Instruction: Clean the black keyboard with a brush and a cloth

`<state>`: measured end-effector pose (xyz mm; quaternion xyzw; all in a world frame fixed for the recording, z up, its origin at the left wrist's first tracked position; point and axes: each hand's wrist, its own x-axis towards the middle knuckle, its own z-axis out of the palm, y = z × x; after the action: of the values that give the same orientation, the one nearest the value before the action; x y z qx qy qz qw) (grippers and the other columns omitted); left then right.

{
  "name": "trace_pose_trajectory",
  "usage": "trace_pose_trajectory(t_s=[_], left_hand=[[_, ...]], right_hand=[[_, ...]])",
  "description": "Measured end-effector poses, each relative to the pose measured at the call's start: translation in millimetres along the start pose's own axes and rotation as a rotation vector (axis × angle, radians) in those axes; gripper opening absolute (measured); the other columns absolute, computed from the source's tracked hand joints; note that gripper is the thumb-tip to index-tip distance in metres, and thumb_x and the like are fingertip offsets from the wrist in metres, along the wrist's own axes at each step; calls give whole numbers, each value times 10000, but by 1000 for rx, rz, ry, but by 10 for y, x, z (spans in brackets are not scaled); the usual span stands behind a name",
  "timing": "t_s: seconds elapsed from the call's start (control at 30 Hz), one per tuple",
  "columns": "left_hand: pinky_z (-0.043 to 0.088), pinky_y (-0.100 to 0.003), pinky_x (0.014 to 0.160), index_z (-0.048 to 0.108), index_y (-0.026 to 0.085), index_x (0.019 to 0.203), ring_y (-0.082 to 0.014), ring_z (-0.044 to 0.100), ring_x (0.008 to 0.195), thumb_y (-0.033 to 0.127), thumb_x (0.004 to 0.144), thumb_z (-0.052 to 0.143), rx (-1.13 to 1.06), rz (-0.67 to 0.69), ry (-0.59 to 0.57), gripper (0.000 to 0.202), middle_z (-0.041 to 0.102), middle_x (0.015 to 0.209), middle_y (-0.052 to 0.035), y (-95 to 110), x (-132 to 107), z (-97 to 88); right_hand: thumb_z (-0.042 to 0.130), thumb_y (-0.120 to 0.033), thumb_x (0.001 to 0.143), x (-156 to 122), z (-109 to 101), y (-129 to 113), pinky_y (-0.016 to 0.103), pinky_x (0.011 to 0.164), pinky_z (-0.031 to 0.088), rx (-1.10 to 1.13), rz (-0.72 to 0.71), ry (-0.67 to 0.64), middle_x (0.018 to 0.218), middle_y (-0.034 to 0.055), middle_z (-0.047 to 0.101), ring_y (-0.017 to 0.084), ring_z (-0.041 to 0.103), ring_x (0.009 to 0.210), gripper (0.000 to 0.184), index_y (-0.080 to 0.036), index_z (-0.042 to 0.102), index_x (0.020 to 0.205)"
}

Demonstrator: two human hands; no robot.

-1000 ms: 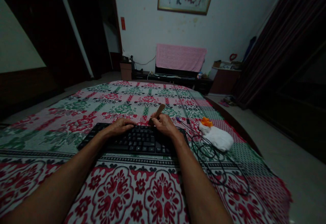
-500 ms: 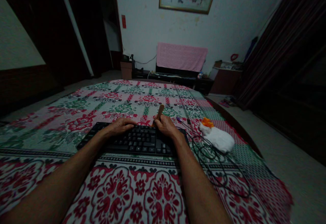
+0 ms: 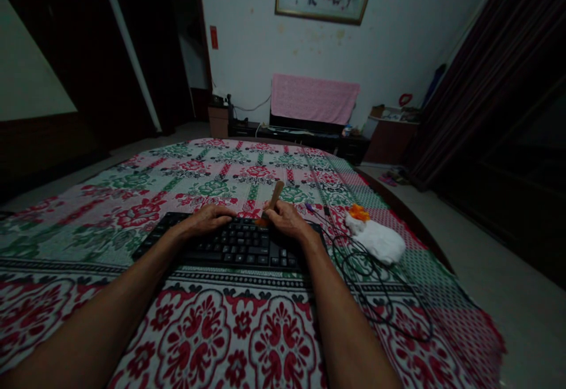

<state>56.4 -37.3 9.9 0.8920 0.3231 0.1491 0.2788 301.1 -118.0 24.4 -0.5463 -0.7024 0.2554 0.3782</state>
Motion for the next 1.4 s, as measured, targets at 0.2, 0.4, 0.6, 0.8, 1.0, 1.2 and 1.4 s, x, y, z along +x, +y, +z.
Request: trace_pose_trajectory(t_s=[0.2, 0.4, 0.6, 0.8, 1.0, 1.2, 1.4], left_hand=[[426, -232, 804, 683, 174, 987, -166, 609, 880, 281, 781, 414, 7, 19, 2, 355, 704, 930, -5, -11, -4, -3], [436, -233, 766, 686, 192, 995, -164, 614, 853, 274, 784, 413, -7, 35, 9, 354, 707, 911, 4, -19, 6, 6], [432, -225, 795, 683, 185, 997, -162, 614, 889, 273, 780, 420, -2, 18, 12, 352, 704, 947, -4, -13, 12, 16], [433, -228, 793, 682, 176, 990, -163, 612, 896, 272, 784, 413, 9, 23, 13, 352, 702, 953, -9, -32, 5, 24], [428, -224, 796, 679, 191, 1006, -155, 608, 889, 262, 783, 413, 1, 48, 7, 354, 703, 945, 2, -8, 3, 5], [432, -235, 789, 680, 192, 1004, -164, 607, 888, 276, 781, 418, 4, 11, 13, 354, 706, 928, -4, -6, 4, 4], [430, -235, 783, 686, 192, 988, -167, 604, 883, 284, 784, 418, 10, 7, 8, 349, 705, 923, -3, -36, 9, 18]], right_hand=[[516, -284, 764, -18, -214, -45, 276, 695, 460, 20, 37, 36, 802, 29, 622, 163, 581, 754, 197, -138, 591, 872], [508, -281, 789, 19, 156, -233, 296, 782, 470, 222, -86, -54, 869, 44, 664, 169, 614, 829, 212, -144, 617, 908], [492, -279, 790, 12, 152, -101, 244, 689, 463, 56, -113, -72, 789, 21, 653, 144, 601, 739, 205, -140, 636, 835], [526, -278, 743, -16, -38, -63, 220, 564, 442, -124, 46, 128, 684, 11, 636, 139, 588, 623, 186, -139, 634, 803], [530, -283, 753, 19, 253, -217, 245, 680, 486, 62, -90, 92, 827, 43, 691, 159, 635, 755, 235, -138, 669, 876], [514, -250, 732, 0, 156, -102, 212, 571, 446, -50, -53, 16, 700, 14, 658, 142, 604, 645, 186, -139, 661, 760], [532, -209, 668, -41, -104, -99, 228, 571, 442, -137, 78, 184, 677, 18, 649, 153, 593, 635, 159, -142, 651, 748]])
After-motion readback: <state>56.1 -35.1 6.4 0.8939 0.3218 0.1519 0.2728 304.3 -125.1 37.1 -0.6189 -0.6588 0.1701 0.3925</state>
